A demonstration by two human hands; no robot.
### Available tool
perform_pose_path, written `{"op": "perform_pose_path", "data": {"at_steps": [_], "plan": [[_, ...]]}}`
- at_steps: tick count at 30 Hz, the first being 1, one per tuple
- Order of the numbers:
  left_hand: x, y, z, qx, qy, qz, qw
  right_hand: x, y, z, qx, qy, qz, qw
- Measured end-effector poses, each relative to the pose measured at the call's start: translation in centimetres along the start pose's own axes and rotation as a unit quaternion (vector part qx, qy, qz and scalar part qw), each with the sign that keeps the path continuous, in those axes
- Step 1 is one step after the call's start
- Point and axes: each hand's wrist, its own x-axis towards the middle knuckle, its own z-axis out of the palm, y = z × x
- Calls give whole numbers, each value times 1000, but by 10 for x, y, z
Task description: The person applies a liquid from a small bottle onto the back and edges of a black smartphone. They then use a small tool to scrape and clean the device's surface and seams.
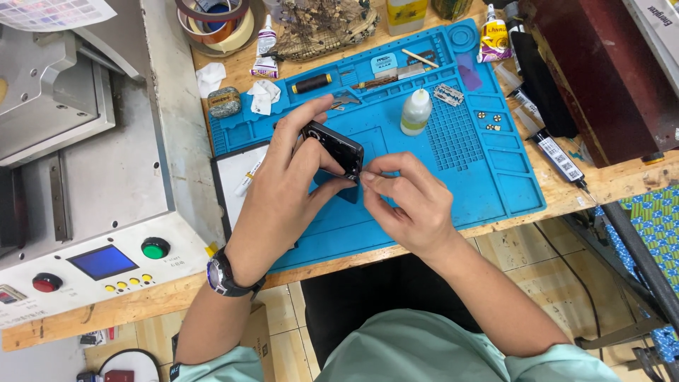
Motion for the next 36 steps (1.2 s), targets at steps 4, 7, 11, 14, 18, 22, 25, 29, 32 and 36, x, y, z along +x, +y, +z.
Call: {"op": "perform_pose_path", "data": {"at_steps": [4,7,11,14,18,22,25,29,32,36], "plan": [[-1,-1,2,5,2,5,1000,1,0,-1,-2,-4,-1,1000],[-2,-2,6,-16,23,-10,1000,1,0,-1,-7,-23,5,1000],[-4,-3,6,-23,19,-6,1000,-3,1,-2,-10,-25,9,1000],[-6,-5,9,-25,32,10,999,-3,1,-1,-1,-26,15,1000],[-10,-8,11,-19,43,20,999,-3,1,-1,-2,-29,17,999],[-12,-10,14,-18,55,29,998,-2,2,-2,2,-37,13,999],[-13,-11,14,-14,54,31,998,-2,1,-2,10,-40,13,999],[-15,-13,15,-18,51,34,998,-1,2,-1,9,-33,6,999],[-17,-12,15,-25,49,33,998,-1,2,-2,10,-32,3,999],[-18,-13,18,-37,60,26,997,-1,3,-1,16,-31,7,999]]}}
